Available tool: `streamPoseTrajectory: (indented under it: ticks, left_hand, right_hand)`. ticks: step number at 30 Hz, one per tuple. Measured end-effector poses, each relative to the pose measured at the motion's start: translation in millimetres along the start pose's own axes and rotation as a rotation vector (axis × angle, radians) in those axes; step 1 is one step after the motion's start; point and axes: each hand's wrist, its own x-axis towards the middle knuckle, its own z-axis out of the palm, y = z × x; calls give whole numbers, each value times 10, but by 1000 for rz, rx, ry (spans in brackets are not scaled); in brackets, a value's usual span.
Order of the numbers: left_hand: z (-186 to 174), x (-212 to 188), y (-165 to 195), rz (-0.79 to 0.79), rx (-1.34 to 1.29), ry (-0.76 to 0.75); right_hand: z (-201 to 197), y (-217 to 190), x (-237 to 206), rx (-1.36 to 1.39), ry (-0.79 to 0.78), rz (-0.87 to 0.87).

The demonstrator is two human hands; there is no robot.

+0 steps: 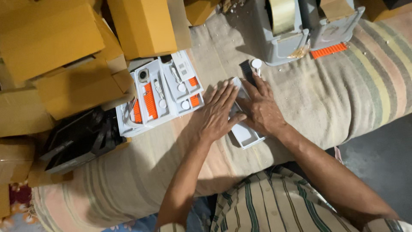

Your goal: The person opens a smartwatch retail box, arranges the watch, charger cable, strap and manual into the white inner tray, closes the box, and seals it using a tape dispenser. They then handle the next boxed unit, repeating the packing steps on the cushioned work surface.

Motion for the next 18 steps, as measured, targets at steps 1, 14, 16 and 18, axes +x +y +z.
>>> streamPoseTrajectory:
  ticks: [1,14,16,18]
  left_hand:
    - [23,71,19,4,9,-24]
    - [-135,-152,85,-77,54,44]
    - [-180,-222,164,-121,82,43]
    - [-204,-287,276,-165,94,48]
  right_hand:
    - [3,-2,-4,27,18,-7]
    - [-31,-33,0,22,7,2]
    - [-35,-35,23,17,19,-8]
    - [-40,-39,16,17,25,-12]
